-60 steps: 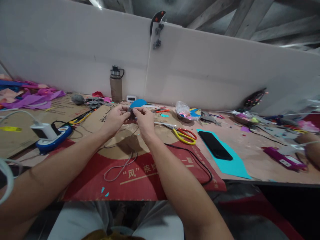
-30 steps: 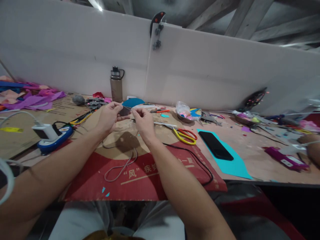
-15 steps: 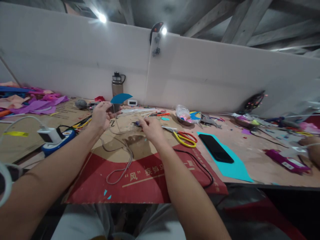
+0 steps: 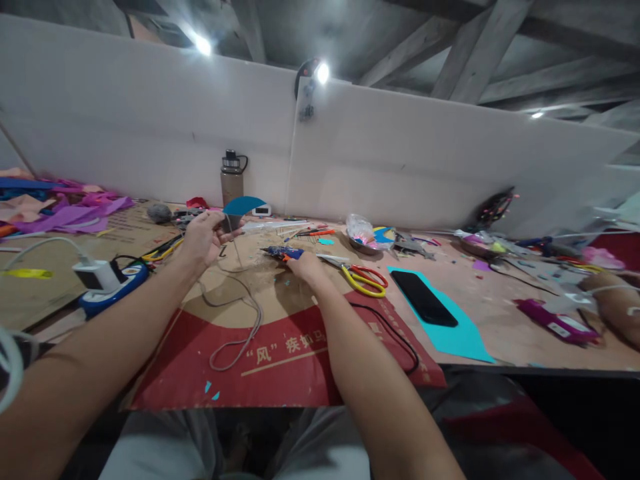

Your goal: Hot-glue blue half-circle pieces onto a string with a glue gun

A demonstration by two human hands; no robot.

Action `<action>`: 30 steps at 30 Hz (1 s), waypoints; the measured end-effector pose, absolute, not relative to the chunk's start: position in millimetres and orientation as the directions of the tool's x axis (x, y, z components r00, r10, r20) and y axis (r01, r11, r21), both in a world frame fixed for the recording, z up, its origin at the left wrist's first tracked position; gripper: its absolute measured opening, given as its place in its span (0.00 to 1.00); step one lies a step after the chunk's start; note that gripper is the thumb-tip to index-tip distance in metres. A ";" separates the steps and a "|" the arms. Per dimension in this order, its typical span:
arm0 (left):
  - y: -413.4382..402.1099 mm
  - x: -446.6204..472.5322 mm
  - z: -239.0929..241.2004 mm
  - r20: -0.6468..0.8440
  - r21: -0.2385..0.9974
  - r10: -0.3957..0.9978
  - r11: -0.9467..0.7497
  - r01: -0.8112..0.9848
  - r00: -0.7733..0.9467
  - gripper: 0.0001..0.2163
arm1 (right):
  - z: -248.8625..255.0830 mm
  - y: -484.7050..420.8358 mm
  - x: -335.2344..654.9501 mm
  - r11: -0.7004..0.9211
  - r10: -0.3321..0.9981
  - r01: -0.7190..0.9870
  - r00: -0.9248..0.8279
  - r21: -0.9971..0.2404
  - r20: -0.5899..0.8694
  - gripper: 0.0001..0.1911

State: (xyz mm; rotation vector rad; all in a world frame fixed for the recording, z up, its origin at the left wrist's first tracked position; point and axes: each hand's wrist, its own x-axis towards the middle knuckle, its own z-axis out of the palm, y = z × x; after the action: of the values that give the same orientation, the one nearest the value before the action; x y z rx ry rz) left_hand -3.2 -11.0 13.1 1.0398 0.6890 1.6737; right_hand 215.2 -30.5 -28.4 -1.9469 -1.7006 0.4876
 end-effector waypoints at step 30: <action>-15.2 1.7 7.6 0.239 0.875 0.971 -0.213 -0.434 0.006 0.08 | -10.0 -66.2 191.6 0.595 0.791 0.272 -0.032 -0.756 0.611 0.15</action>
State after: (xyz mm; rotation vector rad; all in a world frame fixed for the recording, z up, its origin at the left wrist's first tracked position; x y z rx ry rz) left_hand 1.7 -15.2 7.6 1.0574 0.7107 1.5089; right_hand 191.6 -66.2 -10.0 -0.9126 -1.5970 0.5272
